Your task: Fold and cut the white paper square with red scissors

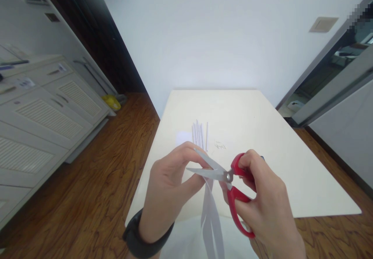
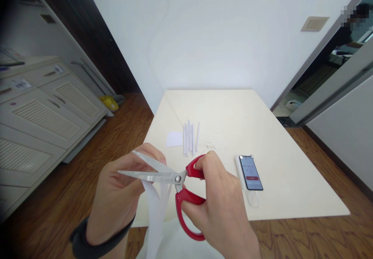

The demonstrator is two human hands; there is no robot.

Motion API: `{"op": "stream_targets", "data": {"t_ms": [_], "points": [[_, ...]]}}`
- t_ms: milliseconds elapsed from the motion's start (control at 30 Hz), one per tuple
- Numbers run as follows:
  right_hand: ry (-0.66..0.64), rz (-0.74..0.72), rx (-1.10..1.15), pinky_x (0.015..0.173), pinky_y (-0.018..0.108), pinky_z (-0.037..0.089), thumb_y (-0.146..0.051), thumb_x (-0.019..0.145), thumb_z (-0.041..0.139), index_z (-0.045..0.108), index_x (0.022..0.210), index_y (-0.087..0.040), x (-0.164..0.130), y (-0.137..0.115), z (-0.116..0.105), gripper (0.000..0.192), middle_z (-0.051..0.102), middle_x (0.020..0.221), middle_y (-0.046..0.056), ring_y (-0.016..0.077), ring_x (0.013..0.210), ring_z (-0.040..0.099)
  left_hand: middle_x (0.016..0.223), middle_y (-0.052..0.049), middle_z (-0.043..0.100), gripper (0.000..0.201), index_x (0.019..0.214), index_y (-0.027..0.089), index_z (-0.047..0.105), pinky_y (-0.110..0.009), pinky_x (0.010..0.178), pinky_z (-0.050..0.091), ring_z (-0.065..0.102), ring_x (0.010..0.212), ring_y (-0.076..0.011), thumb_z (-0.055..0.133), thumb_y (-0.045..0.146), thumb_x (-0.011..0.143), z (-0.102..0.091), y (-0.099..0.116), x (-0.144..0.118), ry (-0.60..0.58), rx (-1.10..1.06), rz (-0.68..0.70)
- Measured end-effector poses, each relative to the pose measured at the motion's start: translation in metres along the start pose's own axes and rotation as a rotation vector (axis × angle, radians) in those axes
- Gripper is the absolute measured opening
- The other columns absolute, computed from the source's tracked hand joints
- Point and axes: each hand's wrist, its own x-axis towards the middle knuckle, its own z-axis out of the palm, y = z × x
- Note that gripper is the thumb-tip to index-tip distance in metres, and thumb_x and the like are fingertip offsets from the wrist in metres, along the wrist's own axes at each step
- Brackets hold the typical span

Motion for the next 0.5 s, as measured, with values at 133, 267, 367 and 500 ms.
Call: {"op": "stream_targets", "data": {"t_ms": [133, 267, 367, 500], "points": [[0.02, -0.01, 0.009, 0.05, 0.023, 0.032, -0.003, 0.06, 0.059, 0.038, 0.079, -0.025, -0.0006, 0.001, 0.0, 0.036, 0.043, 0.071, -0.007, 0.0113, 0.058, 0.037, 0.081, -0.001, 0.063, 0.005, 0.08, 0.02, 0.068, -0.024, 0.065, 0.045, 0.059, 0.079, -0.0141, 0.066, 0.017, 0.082, -0.0002, -0.0004, -0.0001, -0.011, -0.014, 0.038], [0.079, 0.008, 0.085, 0.049, 0.021, 0.032, -0.009, 0.069, 0.064, 0.039, 0.078, -0.025, 0.001, 0.0021, -0.0007, 0.031, 0.038, 0.065, -0.008, 0.0106, 0.054, 0.034, 0.081, -0.001, 0.064, 0.007, 0.081, 0.021, 0.068, -0.025, 0.068, 0.046, 0.059, 0.078, -0.0138, 0.065, 0.016, 0.083, 0.0005, -0.0005, 0.0007, -0.011, -0.008, 0.048], [0.143, 0.021, 0.093, 0.048, 0.021, 0.033, -0.02, 0.076, 0.066, 0.04, 0.079, -0.024, 0.0027, 0.0016, -0.0022, 0.027, 0.037, 0.064, -0.007, 0.0105, 0.053, 0.034, 0.078, -0.001, 0.064, 0.009, 0.076, 0.022, 0.068, -0.026, 0.069, 0.047, 0.059, 0.076, -0.0142, 0.065, 0.016, 0.083, 0.0012, 0.0009, 0.0013, 0.004, 0.012, 0.057], [0.155, 0.058, 0.073, 0.049, 0.021, 0.034, -0.024, 0.079, 0.065, 0.04, 0.079, -0.024, 0.0041, 0.001, -0.0044, 0.025, 0.041, 0.064, -0.007, 0.0105, 0.053, 0.037, 0.077, -0.002, 0.064, 0.01, 0.074, 0.022, 0.067, -0.028, 0.073, 0.048, 0.059, 0.077, -0.0156, 0.065, 0.018, 0.083, 0.0023, 0.0031, 0.0022, 0.007, -0.012, 0.034]]}}
